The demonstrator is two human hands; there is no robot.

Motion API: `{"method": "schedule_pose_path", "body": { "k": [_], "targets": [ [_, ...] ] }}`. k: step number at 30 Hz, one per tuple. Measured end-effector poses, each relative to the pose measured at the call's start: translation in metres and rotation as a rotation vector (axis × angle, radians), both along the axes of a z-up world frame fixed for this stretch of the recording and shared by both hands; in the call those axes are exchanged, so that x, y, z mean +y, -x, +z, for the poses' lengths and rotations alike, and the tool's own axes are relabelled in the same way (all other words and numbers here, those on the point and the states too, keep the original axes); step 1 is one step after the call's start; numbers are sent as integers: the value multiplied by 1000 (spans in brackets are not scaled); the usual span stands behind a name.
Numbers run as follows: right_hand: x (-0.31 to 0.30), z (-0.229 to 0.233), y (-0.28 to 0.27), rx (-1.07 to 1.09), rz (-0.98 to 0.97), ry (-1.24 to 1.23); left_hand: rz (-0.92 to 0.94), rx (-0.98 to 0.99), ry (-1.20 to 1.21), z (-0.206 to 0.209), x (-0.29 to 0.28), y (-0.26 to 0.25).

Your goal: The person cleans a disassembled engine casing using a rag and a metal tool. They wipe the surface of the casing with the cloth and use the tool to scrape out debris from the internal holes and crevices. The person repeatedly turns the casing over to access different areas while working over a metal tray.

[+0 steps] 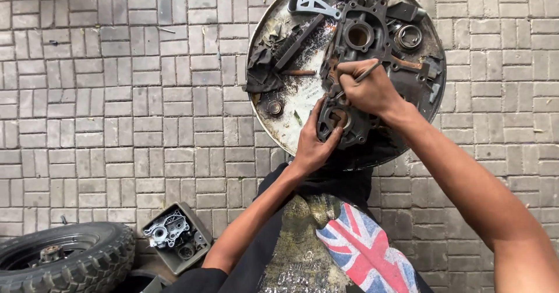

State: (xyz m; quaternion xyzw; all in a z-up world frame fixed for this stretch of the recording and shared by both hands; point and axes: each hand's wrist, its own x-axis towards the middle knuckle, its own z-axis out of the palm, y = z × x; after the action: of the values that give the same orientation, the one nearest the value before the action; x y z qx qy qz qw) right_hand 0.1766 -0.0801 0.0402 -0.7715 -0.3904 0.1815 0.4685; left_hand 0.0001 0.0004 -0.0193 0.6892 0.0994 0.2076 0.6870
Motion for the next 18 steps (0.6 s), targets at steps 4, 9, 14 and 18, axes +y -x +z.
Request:
{"method": "schedule_pose_path", "body": {
  "k": [4, 9, 14, 18],
  "targets": [
    [10, 11, 29, -27, 61, 34, 9, 21, 27, -9, -6, 3],
    [7, 0, -9, -17, 42, -1, -1, 4, 28, 1, 0, 1],
    [7, -15, 19, -93, 26, 31, 2, -5, 34, -2, -2, 0],
    [-2, -34, -7, -134, -59, 49, -12, -16, 45, -7, 1, -2]
  ]
}}
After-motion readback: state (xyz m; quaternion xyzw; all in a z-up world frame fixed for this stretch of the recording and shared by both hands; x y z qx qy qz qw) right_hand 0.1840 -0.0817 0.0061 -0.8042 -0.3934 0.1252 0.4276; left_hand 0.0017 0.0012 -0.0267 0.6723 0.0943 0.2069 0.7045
